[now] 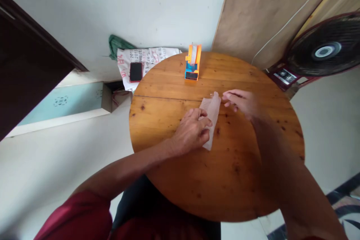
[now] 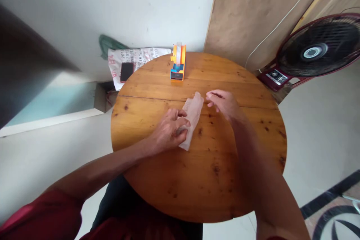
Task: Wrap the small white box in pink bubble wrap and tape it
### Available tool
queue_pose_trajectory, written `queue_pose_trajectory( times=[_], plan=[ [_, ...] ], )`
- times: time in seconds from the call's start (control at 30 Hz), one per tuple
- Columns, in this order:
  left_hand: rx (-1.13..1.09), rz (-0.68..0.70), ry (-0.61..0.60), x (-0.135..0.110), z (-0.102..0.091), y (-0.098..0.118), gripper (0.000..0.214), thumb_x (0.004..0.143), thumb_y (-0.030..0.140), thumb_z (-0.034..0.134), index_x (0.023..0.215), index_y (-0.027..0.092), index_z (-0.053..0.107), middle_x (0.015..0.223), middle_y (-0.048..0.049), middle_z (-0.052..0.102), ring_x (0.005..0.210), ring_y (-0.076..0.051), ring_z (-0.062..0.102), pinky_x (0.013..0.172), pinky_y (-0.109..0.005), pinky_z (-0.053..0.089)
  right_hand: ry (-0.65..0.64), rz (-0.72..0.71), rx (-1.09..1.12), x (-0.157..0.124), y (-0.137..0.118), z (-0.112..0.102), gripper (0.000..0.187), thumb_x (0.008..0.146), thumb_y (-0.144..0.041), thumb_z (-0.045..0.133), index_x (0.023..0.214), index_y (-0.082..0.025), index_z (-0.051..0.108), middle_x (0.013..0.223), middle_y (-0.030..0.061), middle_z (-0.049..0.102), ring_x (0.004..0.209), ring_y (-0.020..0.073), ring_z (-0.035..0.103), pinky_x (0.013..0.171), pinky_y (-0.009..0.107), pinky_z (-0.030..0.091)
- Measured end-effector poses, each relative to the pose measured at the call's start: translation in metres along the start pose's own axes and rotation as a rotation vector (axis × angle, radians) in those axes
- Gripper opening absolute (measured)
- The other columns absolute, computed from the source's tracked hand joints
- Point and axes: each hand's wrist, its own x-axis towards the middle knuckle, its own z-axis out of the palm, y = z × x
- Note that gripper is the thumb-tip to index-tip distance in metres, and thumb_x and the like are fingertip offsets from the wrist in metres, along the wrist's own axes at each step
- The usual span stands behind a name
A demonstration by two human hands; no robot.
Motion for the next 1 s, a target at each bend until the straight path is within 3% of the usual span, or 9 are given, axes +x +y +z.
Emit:
queue_pose_trajectory(
  times=[0.1,0.23,0.43,0.63,0.87,1.0],
  plan=[
    [-0.015,0.006,-0.004,-0.003,0.003,-0.002,0.021,0.081,0.016,0.059,0.099,0.020,0.069,0.132,-0.0147,0.058,0.117,-0.029,0.059,0.098,-0.051,0.052,-0.085,0.073,0.041,0.022,-0.002,0.009,0.018,0.083,-0.036,0.069,0.085,-0.018,0.072,0.088,0.0089,0.075,0.061,0.0120,0.064,0.040,0.019,0.032],
    [-0.045,0.052,-0.003,-0.004,0.004,-0.003,0.025,0.082,0.014,0.059,0.104,0.019,0.070,0.145,-0.0198,0.050,0.133,-0.034,0.053,0.101,-0.053,0.052,-0.206,0.021,0.013,0.038,-0.007,0.012,0.016,0.083,-0.034,0.068,0.087,-0.019,0.073,0.084,0.0064,0.075,0.056,0.0101,0.060,0.039,0.019,0.028],
    [-0.014,0.123,-0.106,0.001,-0.001,-0.001,0.031,0.087,0.016,0.054,0.109,0.023,0.074,0.140,-0.0164,0.059,0.130,-0.033,0.056,0.100,-0.052,0.051,-0.383,0.019,-0.090,0.050,-0.016,0.011,0.020,0.076,-0.038,0.073,0.086,-0.020,0.074,0.069,0.0034,0.071,0.053,0.0125,0.060,0.039,0.021,0.026],
    [-0.015,0.189,-0.146,0.006,-0.003,-0.002,0.035,0.087,0.016,0.053,0.115,0.023,0.072,0.150,-0.0120,0.055,0.141,-0.032,0.048,0.108,-0.053,0.045,-0.390,-0.059,-0.193,0.054,-0.019,0.013,0.025,0.078,-0.045,0.073,0.087,-0.022,0.076,0.071,0.0033,0.073,0.054,0.0137,0.060,0.044,0.025,0.035],
    [0.003,0.247,-0.185,0.007,-0.003,-0.002,0.032,0.088,0.019,0.053,0.114,0.025,0.072,0.158,-0.0094,0.046,0.145,-0.032,0.044,0.108,-0.053,0.045,-0.405,-0.161,-0.265,0.051,-0.036,0.018,0.039,0.089,-0.056,0.059,0.079,-0.023,0.076,0.077,0.0058,0.075,0.063,0.0165,0.062,0.048,0.027,0.042],
    [0.022,0.238,-0.201,0.006,-0.002,-0.001,0.033,0.088,0.018,0.053,0.114,0.027,0.071,0.158,-0.0065,0.046,0.145,-0.030,0.044,0.110,-0.053,0.045,-0.437,-0.206,-0.452,0.046,-0.042,0.014,0.030,0.081,-0.054,0.071,0.079,-0.024,0.076,0.077,0.0025,0.074,0.068,0.0176,0.063,0.054,0.027,0.045]
  ],
)
